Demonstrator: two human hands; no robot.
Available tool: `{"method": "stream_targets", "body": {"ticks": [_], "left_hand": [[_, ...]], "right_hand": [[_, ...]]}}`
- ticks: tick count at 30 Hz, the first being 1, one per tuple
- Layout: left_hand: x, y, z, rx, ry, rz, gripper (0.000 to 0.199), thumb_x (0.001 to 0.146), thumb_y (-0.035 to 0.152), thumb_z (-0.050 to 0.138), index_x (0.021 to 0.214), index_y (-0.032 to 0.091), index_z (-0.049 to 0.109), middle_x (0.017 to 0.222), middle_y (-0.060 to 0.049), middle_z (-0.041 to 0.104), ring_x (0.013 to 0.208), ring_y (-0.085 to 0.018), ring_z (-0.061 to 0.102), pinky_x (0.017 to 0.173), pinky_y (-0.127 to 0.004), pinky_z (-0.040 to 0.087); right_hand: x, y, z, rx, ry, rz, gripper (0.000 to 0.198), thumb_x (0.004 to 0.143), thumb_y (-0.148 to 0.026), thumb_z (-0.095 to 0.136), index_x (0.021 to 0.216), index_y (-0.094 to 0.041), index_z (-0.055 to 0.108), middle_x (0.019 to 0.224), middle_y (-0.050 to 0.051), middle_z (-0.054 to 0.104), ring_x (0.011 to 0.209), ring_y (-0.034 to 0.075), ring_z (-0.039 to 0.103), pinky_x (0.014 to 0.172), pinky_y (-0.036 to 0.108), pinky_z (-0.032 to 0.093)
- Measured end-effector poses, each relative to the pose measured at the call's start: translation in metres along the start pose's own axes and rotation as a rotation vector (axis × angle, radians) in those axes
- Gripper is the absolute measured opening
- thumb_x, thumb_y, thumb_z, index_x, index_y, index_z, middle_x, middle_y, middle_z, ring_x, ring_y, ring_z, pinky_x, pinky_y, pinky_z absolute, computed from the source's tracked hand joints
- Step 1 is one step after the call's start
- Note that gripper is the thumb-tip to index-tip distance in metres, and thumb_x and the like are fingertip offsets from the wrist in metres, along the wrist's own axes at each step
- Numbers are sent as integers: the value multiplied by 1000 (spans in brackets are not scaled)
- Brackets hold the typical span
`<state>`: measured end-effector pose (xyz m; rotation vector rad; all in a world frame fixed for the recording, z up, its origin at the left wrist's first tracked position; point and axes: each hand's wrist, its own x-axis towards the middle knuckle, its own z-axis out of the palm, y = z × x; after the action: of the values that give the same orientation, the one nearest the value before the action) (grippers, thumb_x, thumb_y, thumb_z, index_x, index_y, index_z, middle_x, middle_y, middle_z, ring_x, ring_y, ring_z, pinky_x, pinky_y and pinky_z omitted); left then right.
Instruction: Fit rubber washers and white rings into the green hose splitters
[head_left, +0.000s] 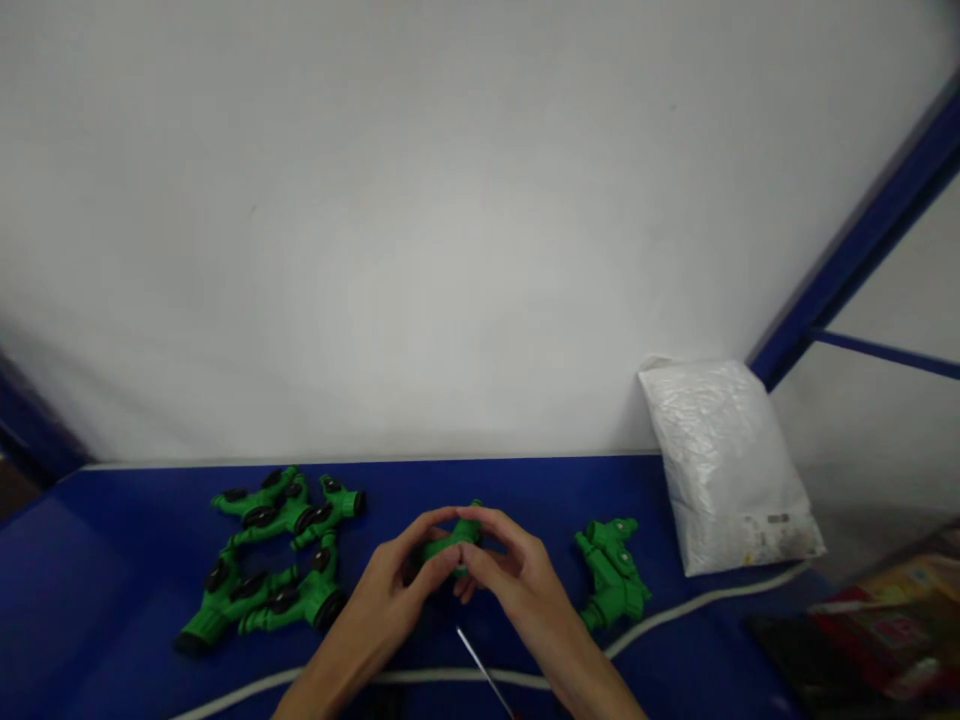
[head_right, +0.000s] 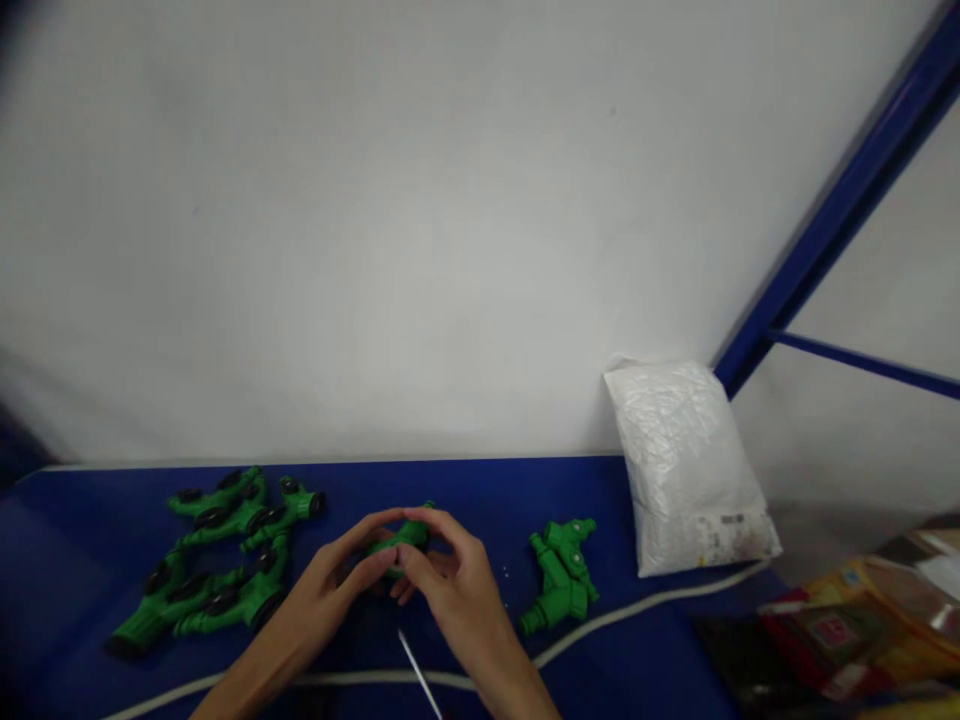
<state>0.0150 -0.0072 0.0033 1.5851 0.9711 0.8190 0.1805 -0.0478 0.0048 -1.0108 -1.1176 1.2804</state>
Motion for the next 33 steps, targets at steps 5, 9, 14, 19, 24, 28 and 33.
{"method": "stream_targets", "body": {"ticks": [5,9,14,19,24,28,33], "left_hand": [[7,-22,-8,193,79,115,44,78,59,66,114,36,77,116,-3,76,110,-35,69,96,-41,55],[16,-47,-14,289,119,250,38,78,58,65,110,41,78,110,1,78,105,-33,73,93,-36,58],[16,-40,-18,408,91,368,37,81,54,64,110,37,78,105,0,80,96,-27,76,84,-27,59],[6,-11,-15,493,53,353,37,87,45,60,117,30,76,99,-2,80,91,-24,76,79,-24,59],[-2,4,-10,494,7,258,39,92,33,53,124,23,72,95,-4,78,82,-20,72,74,-25,56],[-4,7,-9,474,-27,180,40,92,31,53,126,21,71,96,-5,76,83,-19,70,78,-26,52],[-4,3,-9,417,-35,167,40,93,29,52,129,21,68,101,-4,75,91,-20,68,81,-27,48]], "right_hand": [[5,18,0,5,32,34,51,72,-52,81,113,-23,68,94,3,69,72,20,69,67,34,57],[8,28,-2,-20,71,40,61,64,-53,86,115,-26,68,98,3,69,74,21,69,69,36,58],[3,20,0,26,45,97,63,67,-43,86,123,-23,64,85,1,70,65,15,65,69,33,55],[0,9,1,-5,-16,85,54,75,-33,79,124,-17,64,75,0,68,59,12,62,59,27,50],[0,12,-2,-156,-38,24,43,84,-30,69,126,-21,64,86,1,69,58,11,61,54,23,45],[-2,14,-3,-160,-63,15,41,87,-31,67,126,-20,63,90,3,70,63,13,64,58,26,48],[-3,12,-1,-112,-53,11,42,86,-31,69,126,-19,63,90,4,71,73,15,67,71,30,54]]}}
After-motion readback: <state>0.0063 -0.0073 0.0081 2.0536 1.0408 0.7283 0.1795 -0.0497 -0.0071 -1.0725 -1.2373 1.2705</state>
